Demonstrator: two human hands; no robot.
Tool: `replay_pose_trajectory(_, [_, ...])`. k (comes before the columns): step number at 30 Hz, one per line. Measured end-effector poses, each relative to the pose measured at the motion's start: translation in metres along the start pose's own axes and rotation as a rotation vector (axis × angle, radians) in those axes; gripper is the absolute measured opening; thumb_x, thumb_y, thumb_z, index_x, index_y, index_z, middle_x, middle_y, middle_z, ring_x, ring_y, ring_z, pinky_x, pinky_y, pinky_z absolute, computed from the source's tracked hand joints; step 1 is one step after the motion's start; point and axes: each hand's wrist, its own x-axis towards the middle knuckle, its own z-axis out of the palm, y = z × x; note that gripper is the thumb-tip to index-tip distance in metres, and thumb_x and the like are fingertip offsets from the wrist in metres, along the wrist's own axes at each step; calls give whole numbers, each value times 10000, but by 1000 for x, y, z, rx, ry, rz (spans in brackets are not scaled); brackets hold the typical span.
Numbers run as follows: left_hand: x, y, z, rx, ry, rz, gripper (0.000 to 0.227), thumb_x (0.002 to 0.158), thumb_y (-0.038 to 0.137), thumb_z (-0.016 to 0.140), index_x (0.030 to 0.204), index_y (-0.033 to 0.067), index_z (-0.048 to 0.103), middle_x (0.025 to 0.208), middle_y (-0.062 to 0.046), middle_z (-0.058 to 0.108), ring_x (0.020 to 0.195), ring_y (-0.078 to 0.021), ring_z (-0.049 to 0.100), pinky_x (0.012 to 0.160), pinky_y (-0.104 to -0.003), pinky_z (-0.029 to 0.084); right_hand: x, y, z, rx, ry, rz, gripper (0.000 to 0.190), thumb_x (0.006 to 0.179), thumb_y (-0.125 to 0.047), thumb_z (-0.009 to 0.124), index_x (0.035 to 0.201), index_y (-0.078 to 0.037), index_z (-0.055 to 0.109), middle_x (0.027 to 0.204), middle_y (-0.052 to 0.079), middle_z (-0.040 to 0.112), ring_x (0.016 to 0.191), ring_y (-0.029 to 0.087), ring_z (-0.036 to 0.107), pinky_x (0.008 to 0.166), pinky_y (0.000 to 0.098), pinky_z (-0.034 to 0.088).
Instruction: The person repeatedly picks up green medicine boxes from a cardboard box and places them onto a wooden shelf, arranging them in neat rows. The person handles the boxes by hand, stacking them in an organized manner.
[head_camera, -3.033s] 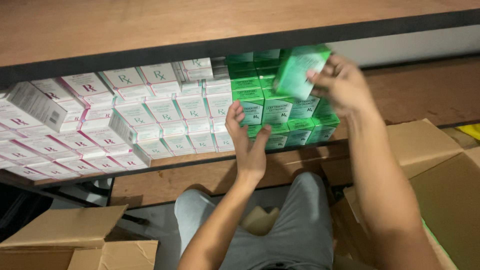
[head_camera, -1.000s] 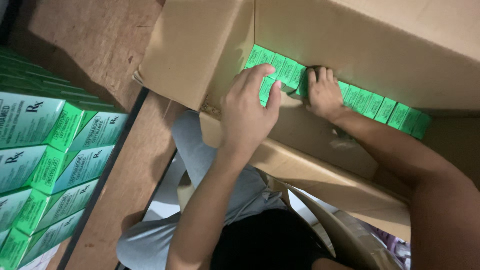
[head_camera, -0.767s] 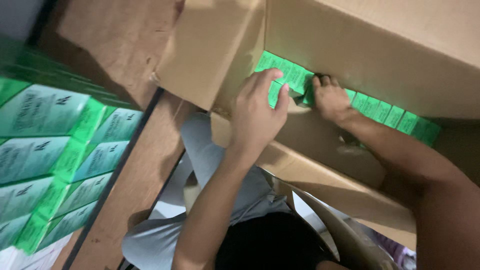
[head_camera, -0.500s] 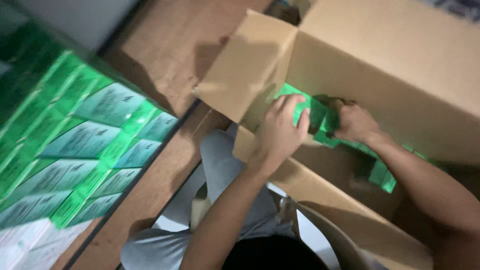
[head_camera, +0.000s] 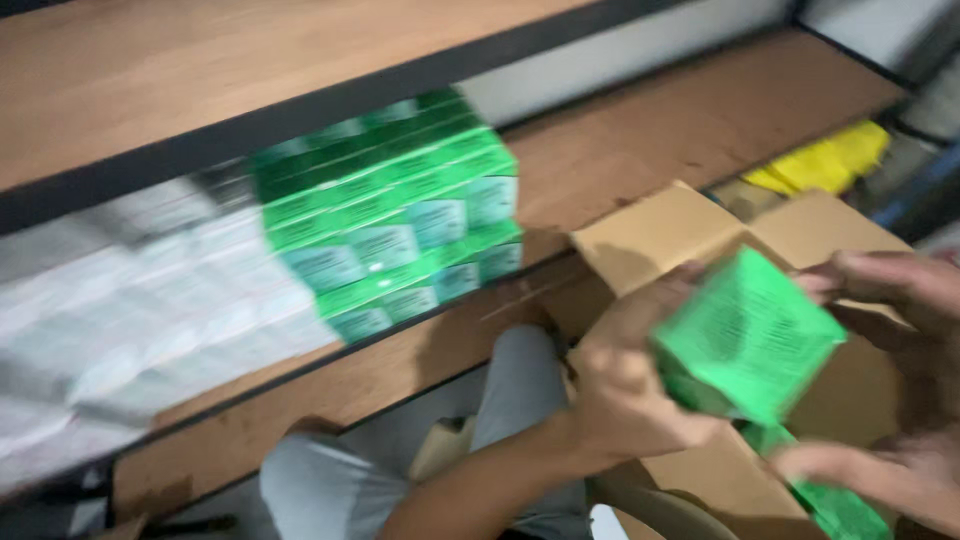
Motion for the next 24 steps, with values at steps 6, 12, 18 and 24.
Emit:
replay_pose_trajectory(6, [-15, 18, -118, -107, 223, -272, 986, 751, 338, 930, 1485, 4, 363, 1290, -131, 674, 1160, -212, 717, 1020, -342, 605, 52, -2, 90, 28, -425, 182, 724, 792, -133, 803, 1439, -47, 490, 1180, 85, 724, 1070, 170, 721, 901, 336, 591])
replay_pose_trajectory(12, [-19, 20, -185, -58, 372, -399, 871, 699, 415, 948, 1318, 8, 490, 1196, -129, 733, 1095, -216, 735, 966, -362, 609, 104, -4, 160, 496, -583, 228, 527, 850, 84, 694, 1361, 8, 591, 1239, 74, 721, 1165, 162, 661, 978, 337, 551])
replay_pose_trajectory(18, [-27, 16, -211, 13, 417, -342, 879, 693, 483, 932, 1310, 39, 492, 1165, -80, 744, 1069, -170, 729, 951, -338, 602, 110, -22, 183, 504, -545, 183, 625, 821, 103, 710, 1406, -33, 536, 1264, 52, 687, 1170, 149, 644, 989, 349, 543])
replay_pose_trajectory(24, [-33, 2, -219, -16, 626, -427, 600, 872, 286, 847, 1261, 11, 483, 1087, -105, 708, 965, -161, 698, 856, -308, 591, 150, 19, 160, 126, -326, 452, 598, 903, 24, 665, 1475, -104, 544, 1139, 142, 688, 1040, 252, 669, 878, 435, 587])
